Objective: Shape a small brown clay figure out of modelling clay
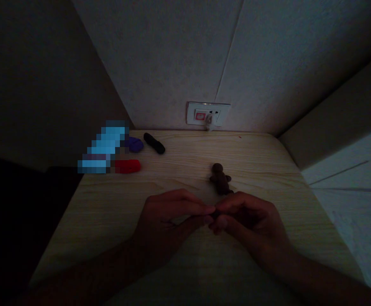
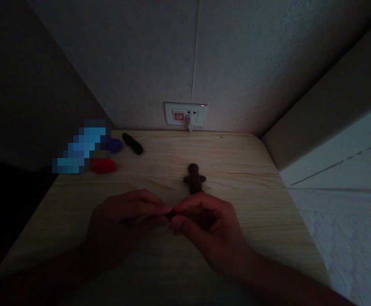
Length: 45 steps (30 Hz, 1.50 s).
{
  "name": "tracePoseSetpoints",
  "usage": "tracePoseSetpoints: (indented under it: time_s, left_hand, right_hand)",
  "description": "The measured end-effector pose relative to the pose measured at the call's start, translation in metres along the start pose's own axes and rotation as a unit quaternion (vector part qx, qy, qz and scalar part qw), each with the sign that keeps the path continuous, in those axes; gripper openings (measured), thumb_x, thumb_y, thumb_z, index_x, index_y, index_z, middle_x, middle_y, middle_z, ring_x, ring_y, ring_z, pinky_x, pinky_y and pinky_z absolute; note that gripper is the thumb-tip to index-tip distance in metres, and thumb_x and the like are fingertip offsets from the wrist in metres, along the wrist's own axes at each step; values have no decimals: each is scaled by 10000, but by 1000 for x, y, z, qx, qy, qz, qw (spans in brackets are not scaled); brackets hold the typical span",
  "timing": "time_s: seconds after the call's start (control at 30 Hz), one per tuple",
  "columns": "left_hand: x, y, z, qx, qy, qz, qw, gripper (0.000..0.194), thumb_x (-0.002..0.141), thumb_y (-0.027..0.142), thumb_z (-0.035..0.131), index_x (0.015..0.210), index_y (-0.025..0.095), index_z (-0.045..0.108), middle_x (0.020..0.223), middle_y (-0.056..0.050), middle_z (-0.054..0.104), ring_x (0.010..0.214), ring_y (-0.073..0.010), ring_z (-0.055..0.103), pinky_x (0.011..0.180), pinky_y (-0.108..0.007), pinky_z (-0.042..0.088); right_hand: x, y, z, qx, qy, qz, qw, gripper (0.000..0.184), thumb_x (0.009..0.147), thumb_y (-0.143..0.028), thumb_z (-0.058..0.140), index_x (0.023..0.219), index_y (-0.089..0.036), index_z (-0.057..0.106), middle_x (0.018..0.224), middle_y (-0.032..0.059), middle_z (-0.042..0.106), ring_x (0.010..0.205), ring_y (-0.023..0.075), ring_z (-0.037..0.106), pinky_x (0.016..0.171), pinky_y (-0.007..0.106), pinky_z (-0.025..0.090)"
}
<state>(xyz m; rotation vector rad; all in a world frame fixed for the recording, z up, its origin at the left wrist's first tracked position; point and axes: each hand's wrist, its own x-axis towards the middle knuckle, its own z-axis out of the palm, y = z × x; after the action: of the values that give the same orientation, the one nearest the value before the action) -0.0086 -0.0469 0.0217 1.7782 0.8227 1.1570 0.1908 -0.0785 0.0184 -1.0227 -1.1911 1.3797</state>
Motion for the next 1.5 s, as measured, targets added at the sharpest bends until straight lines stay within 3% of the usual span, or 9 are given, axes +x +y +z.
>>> tracePoseSetpoints:
  time_s: [0.23, 0.37, 0.47, 0.83, 1.07, 1.13, 1.3, 1.5]
  left_hand:
    - [0, 0, 0, -28, 12, -47, 998, 142, 805, 208, 841, 897, 316, 849, 793, 20, 820, 664, -174, 760, 633, -258, 611]
    - [-1, 0, 0, -46, 21, -53, 997, 64, 818, 221, 833, 851, 274, 844, 765, 2, 816, 646, -167, 756, 619, -252, 608]
    - [-1, 0, 0, -43, 32, -68, 996, 126, 759, 221, 881, 869, 261, 833, 787, 3, 823, 666, -165, 760, 614, -238, 606]
    - [1, -1, 1, -48, 26, -38, 998, 65, 803, 186, 843, 809, 246, 820, 764, 17, 800, 670, -137, 729, 623, -223, 560]
    - [-1, 3, 2, -82, 27, -140, 986, 82, 823, 131, 782, 818, 213, 789, 741, 18, 785, 662, -117, 719, 617, -184, 558]
    - [-1, 3, 2, -92, 25, -142, 985, 70, 820, 153, 789, 847, 218, 793, 771, 14, 797, 683, -121, 731, 614, -180, 559]
    - [-1, 1, 1, -58, 12, -100, 993, 46, 793, 244, 844, 830, 259, 820, 767, 14, 807, 681, -149, 730, 638, -230, 571]
    - [-1, 1, 3, -112, 11, -148, 983, 66, 791, 167, 830, 819, 224, 813, 765, 9, 800, 695, -126, 729, 638, -191, 561]
  right_hand:
    - [0, -1, -1, 1, -5, 3, 1000, 123, 800, -185, 856, 888, -238, 787, 734, -5, 809, 611, 129, 763, 577, 185, 632]
    - [0, -1, 0, -5, 4, 4, 1000, 118, 793, -176, 855, 867, -240, 790, 729, -6, 803, 602, 120, 753, 566, 169, 618]
    - [0, -2, -1, -13, 11, -6, 1000, 116, 788, -174, 856, 856, -243, 791, 702, -18, 785, 592, 102, 736, 563, 147, 601]
    - [-1, -3, -1, -11, 1, -12, 1000, 129, 792, -151, 844, 861, -252, 802, 751, -11, 789, 632, 97, 727, 584, 147, 600]
    - [-1, -2, -1, -6, 14, -14, 1000, 150, 783, -162, 860, 875, -263, 798, 735, -23, 772, 623, 82, 720, 594, 130, 589]
    - [-1, -3, -1, -10, 13, -15, 1000, 161, 785, -159, 857, 883, -272, 798, 739, -25, 771, 626, 81, 717, 591, 127, 585]
    - [-2, -4, 0, -35, 5, -54, 998, 200, 792, -118, 834, 907, -278, 799, 813, -15, 786, 725, 93, 736, 650, 128, 593]
    - [-2, -2, -1, -74, 1, -110, 991, 241, 805, -71, 807, 943, -268, 793, 862, -10, 780, 789, 102, 746, 722, 143, 618]
